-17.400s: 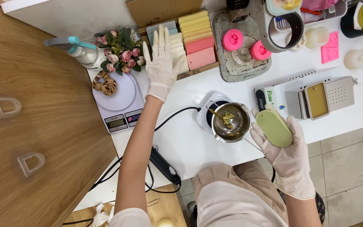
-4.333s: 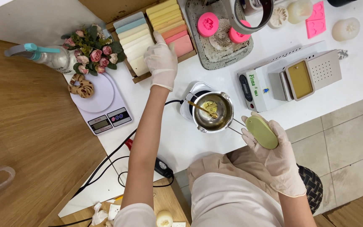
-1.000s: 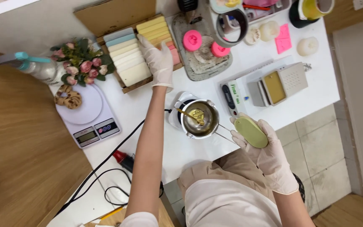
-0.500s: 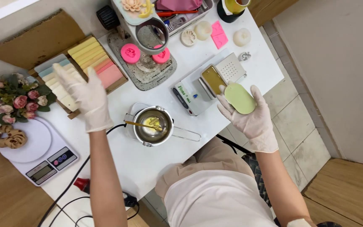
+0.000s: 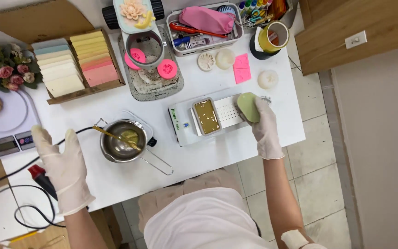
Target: The recorder is shown preparing and assembling scented wax products, including cleaning molds, selecting colors, and pouring melted wax.
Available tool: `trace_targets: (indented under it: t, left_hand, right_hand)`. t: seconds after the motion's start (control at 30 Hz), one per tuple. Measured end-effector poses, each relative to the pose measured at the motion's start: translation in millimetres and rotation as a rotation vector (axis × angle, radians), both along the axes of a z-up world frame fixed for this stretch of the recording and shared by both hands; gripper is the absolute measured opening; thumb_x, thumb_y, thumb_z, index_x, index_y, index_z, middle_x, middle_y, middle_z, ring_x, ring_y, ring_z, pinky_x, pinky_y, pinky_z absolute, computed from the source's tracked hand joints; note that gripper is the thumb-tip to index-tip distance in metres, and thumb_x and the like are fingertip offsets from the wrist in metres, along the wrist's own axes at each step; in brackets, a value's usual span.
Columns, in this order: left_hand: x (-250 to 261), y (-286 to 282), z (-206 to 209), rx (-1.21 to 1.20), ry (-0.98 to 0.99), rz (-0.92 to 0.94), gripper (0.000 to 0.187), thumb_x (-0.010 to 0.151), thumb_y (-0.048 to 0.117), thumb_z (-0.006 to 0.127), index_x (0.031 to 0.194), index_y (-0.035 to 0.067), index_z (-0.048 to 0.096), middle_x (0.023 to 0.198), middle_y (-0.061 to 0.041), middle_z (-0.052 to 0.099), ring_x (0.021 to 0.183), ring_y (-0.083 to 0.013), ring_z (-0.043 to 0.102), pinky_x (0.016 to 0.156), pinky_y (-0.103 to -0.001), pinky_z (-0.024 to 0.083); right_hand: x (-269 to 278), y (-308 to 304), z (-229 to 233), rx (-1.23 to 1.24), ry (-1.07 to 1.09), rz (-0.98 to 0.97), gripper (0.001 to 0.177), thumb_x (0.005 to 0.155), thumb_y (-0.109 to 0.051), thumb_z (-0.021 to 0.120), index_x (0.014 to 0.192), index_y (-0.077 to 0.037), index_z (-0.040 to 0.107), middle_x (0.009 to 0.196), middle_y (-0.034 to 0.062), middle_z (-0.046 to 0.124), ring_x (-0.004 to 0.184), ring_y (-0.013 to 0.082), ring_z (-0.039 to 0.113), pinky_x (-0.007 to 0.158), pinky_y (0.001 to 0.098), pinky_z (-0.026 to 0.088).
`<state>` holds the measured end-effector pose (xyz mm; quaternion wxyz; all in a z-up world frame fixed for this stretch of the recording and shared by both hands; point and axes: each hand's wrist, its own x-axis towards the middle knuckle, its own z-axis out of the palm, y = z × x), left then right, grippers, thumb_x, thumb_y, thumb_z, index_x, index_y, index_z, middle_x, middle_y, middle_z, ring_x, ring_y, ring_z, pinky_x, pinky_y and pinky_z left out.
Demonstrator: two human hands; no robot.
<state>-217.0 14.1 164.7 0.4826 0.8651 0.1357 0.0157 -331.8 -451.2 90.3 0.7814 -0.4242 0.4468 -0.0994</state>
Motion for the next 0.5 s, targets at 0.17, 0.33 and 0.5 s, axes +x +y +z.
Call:
trace_targets:
  t: [0.17, 0.33, 0.5]
  left_hand:
    - [-64.0, -4.4, -31.4, -0.062, 0.054, 0.230, 0.069, 0.108, 0.015, 0.061, 0.166, 0.003, 0.025, 0.168, -0.021, 0.036, 0.157, -0.0285, 0.037, 0.126, -0.040, 0.031]
    - [-96.4, -29.7, -26.3, -0.100, 0.077, 0.363, 0.068, 0.107, 0.015, 0.061, 0.164, 0.002, 0.026, 0.166, -0.021, 0.037, 0.154, -0.0285, 0.040, 0.122, -0.038, 0.037]
    - [-118.2, -34.1, -27.2, -0.082, 0.026, 0.378, 0.068, 0.109, 0.014, 0.061, 0.165, 0.001, 0.025, 0.168, -0.021, 0.038, 0.156, -0.0287, 0.042, 0.126, -0.038, 0.037]
  right_hand:
    - [6.5, -14.2, -19.8, -0.153, 0.034, 0.266, 0.037, 0.101, -0.021, 0.063, 0.131, 0.001, 0.068, 0.116, 0.0084, 0.073, 0.093, 0.0142, 0.070, 0.079, 0.0292, 0.059]
    - [9.5, -27.9, -14.7, -0.147, 0.013, 0.391, 0.035, 0.101, -0.017, 0.063, 0.131, 0.000, 0.068, 0.119, 0.0066, 0.073, 0.098, 0.0110, 0.069, 0.082, 0.0235, 0.058]
    - [12.5, -43.0, 9.3, -0.115, -0.038, 0.519, 0.047, 0.092, -0.003, 0.071, 0.138, 0.001, 0.062, 0.122, 0.0114, 0.072, 0.104, 0.0125, 0.070, 0.090, 0.0214, 0.057]
